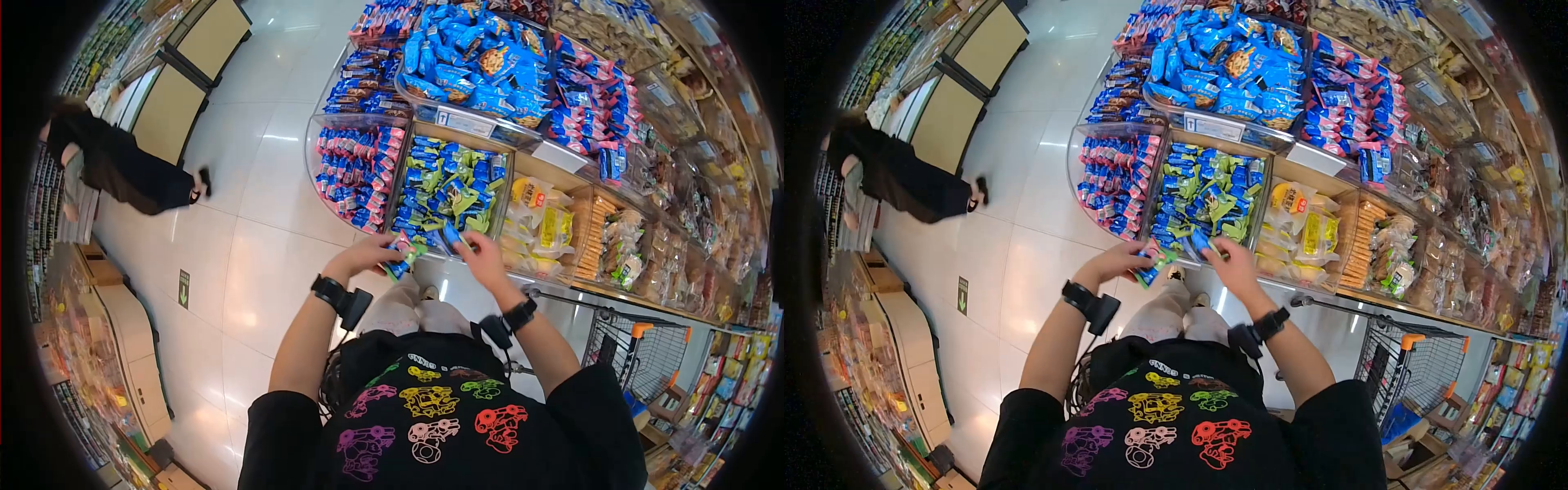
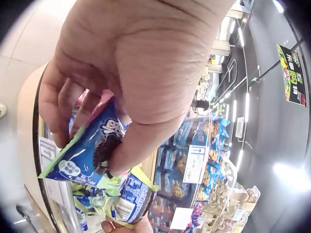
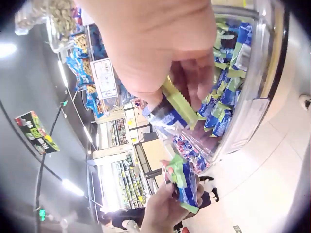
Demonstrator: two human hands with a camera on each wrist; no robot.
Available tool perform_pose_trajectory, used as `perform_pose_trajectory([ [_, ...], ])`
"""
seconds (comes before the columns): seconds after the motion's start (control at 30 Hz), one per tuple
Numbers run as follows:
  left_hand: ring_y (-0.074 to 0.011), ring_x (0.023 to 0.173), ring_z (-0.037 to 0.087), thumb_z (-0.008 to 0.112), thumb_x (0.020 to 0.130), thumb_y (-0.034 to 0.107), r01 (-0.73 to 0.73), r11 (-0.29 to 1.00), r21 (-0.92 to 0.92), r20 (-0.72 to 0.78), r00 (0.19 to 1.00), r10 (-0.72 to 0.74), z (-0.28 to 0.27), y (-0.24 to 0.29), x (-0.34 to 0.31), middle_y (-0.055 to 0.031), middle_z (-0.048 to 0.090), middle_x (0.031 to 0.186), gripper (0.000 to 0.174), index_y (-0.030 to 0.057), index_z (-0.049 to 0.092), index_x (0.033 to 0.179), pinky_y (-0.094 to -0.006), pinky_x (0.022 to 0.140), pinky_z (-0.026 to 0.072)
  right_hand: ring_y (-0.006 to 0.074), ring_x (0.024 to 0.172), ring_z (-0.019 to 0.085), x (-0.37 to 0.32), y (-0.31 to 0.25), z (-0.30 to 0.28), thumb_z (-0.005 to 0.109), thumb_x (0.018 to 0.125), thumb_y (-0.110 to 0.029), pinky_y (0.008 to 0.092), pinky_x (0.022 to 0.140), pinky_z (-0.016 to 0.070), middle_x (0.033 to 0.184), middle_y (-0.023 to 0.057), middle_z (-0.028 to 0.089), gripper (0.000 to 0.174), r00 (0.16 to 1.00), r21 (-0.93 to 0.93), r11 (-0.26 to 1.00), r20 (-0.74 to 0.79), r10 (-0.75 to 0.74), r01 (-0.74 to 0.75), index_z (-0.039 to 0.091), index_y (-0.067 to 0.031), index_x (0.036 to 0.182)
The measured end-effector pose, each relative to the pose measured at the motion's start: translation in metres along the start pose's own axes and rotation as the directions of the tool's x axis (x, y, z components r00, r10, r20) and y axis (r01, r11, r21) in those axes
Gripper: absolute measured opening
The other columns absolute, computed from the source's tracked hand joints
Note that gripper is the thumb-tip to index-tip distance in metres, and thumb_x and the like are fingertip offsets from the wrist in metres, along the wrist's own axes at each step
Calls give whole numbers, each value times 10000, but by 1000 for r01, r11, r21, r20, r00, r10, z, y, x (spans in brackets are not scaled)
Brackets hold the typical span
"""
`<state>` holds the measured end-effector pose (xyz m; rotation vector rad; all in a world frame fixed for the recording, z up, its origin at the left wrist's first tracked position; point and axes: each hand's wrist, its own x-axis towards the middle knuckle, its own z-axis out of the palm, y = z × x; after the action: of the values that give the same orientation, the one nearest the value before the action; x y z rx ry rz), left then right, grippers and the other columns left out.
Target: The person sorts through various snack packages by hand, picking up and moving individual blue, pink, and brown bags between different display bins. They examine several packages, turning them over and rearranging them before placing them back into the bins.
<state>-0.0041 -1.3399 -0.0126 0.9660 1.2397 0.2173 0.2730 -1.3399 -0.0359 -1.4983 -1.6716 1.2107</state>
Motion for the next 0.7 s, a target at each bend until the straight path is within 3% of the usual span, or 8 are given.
perform_pose_trajectory([
  [0.07,-77,759,576,659,842,306,25,990,-137,122,992,-8,28,1,8,10,596,916,398,117,569,1180,-253,614,512,213,758,634,-28,-14,-6,721,798,-149,310,643,517,902,101,657,229,985,-25,991,-103,-135,134,666,-58,1001],
  [0.13,-116,806,607,598,882,313,24,930,-368,159,987,37,62,-7,23,-4,607,948,377,108,545,1193,-292,661,539,263,904,622,-46,-21,-12,731,761,-106,321,696,524,1042,101,645,251,810,-365,777,-96,-579,513,668,-71,1002],
  [0.2,-160,851,634,506,932,349,75,909,-411,208,978,14,83,-1,25,-28,626,1021,367,108,533,1208,-326,701,551,286,973,597,-58,-19,-14,730,746,-83,329,726,528,1102,112,616,265,808,-371,779,-114,-579,505,665,-68,1003],
  [0.27,-176,855,652,433,961,371,182,629,-756,309,946,99,99,-4,24,-46,637,1059,377,123,517,1232,-344,705,559,309,1042,572,-70,-13,-16,729,731,-60,337,756,532,1163,122,588,281,812,-378,785,-129,-569,490,662,-66,1004],
  [0.53,-221,953,644,344,987,521,105,763,-638,210,977,41,118,-24,24,-38,610,1151,477,169,481,1279,-416,751,543,371,1099,534,-89,-2,-23,700,744,-4,396,868,516,1225,164,528,269,833,-181,830,-81,-548,528,641,-50,1003],
  [0.57,-195,948,642,501,956,445,94,752,-652,211,976,61,117,-22,17,-30,624,1100,415,149,504,1247,-388,729,553,371,1099,534,-91,-6,-23,700,744,-4,396,868,516,1225,164,528,269,830,-176,830,-92,-549,529,641,-50,1003],
  [0.67,-197,928,646,613,909,309,-82,927,-367,96,987,125,121,2,-4,-67,625,1114,421,100,501,1257,-356,709,577,357,1101,537,-94,-15,-17,704,734,-3,402,887,500,1216,165,531,296,776,-197,778,-107,-621,596,633,-53,1017],
  [0.7,-175,914,642,711,823,191,-66,893,-446,43,995,94,119,0,-3,-58,624,1100,462,88,521,1231,-340,688,573,352,1105,536,-95,-15,-14,704,729,-3,397,891,493,1214,165,531,321,804,-193,814,-146,-576,548,625,-56,1036],
])
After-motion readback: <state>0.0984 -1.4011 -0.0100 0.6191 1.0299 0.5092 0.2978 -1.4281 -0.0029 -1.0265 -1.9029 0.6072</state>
